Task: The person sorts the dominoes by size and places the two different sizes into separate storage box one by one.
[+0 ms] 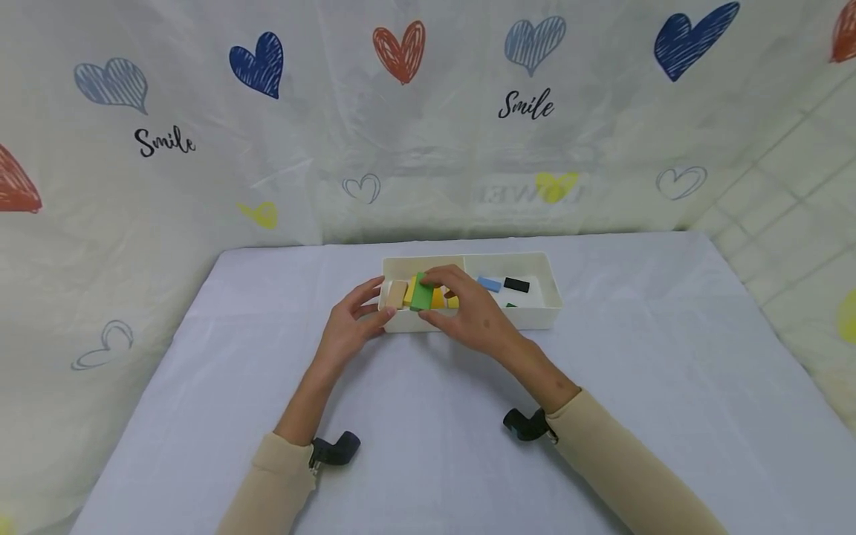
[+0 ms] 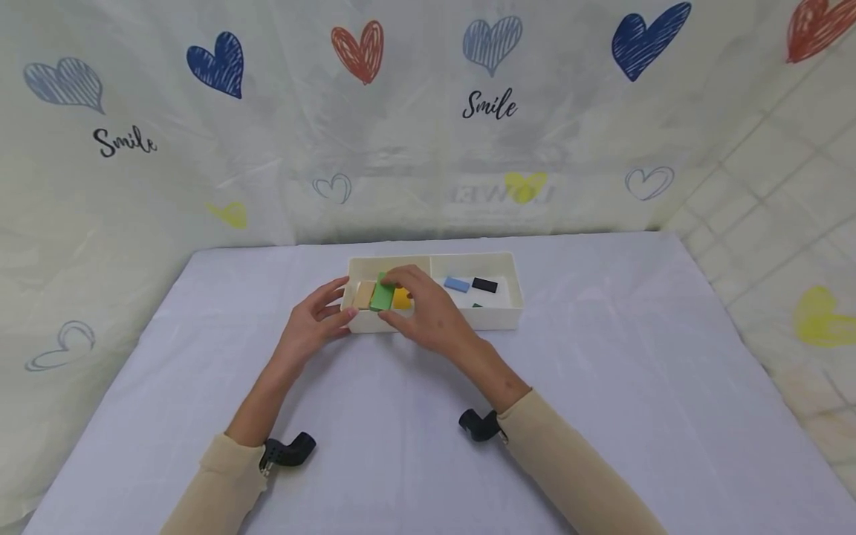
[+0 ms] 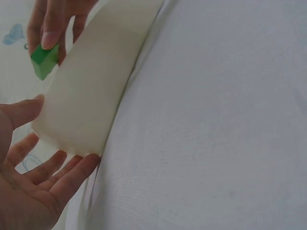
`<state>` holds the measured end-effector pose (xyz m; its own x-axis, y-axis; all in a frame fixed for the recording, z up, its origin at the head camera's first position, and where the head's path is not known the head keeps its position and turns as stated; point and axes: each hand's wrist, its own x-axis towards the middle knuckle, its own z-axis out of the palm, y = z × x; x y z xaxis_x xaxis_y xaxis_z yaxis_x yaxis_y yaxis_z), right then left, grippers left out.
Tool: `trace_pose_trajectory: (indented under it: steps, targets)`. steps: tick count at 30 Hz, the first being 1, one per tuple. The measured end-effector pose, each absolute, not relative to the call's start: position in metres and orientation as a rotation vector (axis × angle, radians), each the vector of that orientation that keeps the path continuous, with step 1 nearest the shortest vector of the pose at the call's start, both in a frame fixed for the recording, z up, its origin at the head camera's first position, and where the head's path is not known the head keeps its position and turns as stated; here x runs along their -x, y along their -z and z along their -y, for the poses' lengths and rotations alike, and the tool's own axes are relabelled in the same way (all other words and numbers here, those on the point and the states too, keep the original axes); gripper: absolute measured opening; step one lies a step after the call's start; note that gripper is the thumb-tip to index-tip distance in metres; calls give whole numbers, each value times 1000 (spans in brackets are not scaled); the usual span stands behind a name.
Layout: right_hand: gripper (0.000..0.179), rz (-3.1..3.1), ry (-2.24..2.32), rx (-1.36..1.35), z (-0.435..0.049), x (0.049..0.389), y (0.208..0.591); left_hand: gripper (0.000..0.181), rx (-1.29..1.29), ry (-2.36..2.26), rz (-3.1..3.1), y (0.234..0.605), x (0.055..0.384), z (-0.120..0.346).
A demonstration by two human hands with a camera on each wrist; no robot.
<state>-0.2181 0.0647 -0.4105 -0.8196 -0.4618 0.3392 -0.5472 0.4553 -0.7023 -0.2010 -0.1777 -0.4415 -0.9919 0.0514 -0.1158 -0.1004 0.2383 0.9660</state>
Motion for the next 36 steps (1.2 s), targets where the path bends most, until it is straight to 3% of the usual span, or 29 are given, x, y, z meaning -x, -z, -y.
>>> trace_pose_trajectory:
  steps: [36]
  targets:
    - [48, 2707, -1187, -817, -57, 232, 416, 63, 25, -1880, -2369, 444, 202, 178]
